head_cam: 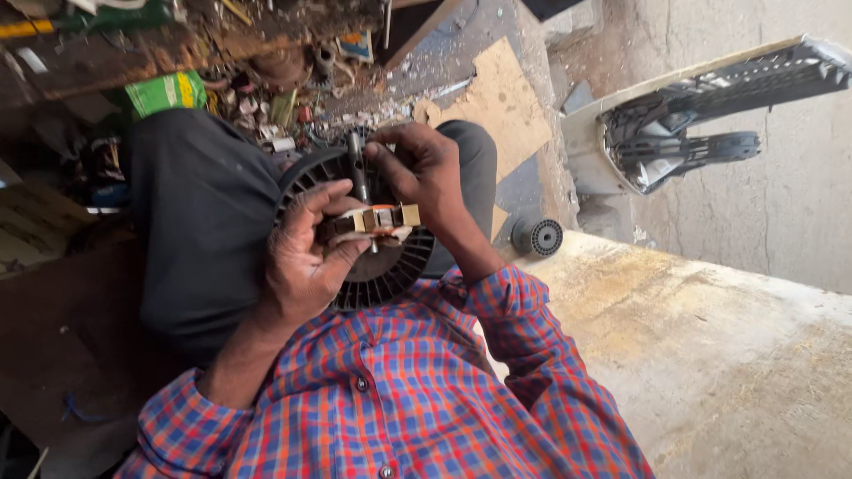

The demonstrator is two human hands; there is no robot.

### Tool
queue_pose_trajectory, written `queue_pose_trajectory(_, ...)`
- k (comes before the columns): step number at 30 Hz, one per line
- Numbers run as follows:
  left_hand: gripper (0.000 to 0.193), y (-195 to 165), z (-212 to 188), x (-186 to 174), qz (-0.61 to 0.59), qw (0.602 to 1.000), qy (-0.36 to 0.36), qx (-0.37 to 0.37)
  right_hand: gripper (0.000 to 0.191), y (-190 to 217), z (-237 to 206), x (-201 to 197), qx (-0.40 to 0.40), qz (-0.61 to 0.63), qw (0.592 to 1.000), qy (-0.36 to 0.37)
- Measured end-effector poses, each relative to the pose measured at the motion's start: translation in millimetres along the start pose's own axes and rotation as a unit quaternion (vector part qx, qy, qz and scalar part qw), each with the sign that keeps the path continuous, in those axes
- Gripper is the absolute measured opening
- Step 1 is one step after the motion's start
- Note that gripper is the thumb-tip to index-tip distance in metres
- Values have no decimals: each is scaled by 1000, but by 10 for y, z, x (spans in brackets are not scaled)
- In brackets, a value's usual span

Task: The person sits with a small electric motor armature and fan housing on their lap and works on it by hand, fitting and pressing components and manipulating wire and small parts on the assembly. They occasionally reach to the cluttered workbench to pick up or set down small items, then resume working on the motor.

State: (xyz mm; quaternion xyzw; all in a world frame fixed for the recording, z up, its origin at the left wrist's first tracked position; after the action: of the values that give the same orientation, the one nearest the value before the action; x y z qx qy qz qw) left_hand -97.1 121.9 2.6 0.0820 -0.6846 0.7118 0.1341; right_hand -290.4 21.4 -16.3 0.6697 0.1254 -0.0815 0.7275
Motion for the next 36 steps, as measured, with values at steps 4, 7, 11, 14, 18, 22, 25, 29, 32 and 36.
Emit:
queue_pose_trajectory(4, 63, -213, 150, 3, -19, 1000, 2, 14, 10, 10, 26, 23, 40, -4, 999, 13)
queue_pose_trajectory(7, 34, -364, 463, -20, 47, 998, -33, 16, 10, 304, 116, -22, 4, -28, 999, 33)
queue_pose_trajectory(11, 27, -318, 1022, -74, 326, 935, 135, 32, 12, 932, 155, -372, -162, -235, 958, -2)
queue_pose_trajectory(14, 27, -263, 1265, -144, 301, 935, 183, 38, 15, 1203, -39, -611, -248, -345, 900, 100)
queue_pose_trajectory(18, 24, -414, 1376, -226, 297, 913, 276, -46, 13, 1272, -479, -548, -272, -327, 868, 256)
queue_pose_trajectory(22, 10, -866, 1133, -214, 231, 954, 122, 145, 17, 1552, -681, -387, -297, -298, 821, 384)
queue_pose_trajectory(25, 16, -958, 563, -81, 171, 954, 104, 221, 18, 1837, -467, -401, -323, -242, 840, 364)
queue_pose_trajectory(29, 22, -679, 18, 47, 314, 906, 51, 279, 18, 1586, 126, -329, -446, -193, 827, 282)
queue_pose_trajectory(32, 18, -546, -77, 26, 376, 878, -36, 295, 9, 892, 456, -234, -152, -81, 949, 263)
queue_pose_trajectory(36, 14, -619, 9, -174, 326, 908, -91, 247, 11, 158, 492, -396, 36, -82, 976, 200)
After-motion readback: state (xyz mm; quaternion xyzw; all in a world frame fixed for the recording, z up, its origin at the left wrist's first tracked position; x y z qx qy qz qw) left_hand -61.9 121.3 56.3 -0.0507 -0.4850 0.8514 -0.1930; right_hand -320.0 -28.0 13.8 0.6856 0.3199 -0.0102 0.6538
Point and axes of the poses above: each hand's wrist, its own z-axis towards the middle knuckle, its own x-axis out of the palm, y = z × x, the point moved 1 cm from there along z, towards the middle knuckle, and after that the axes turned 5 degrees about -y, right-handed, at the moved point
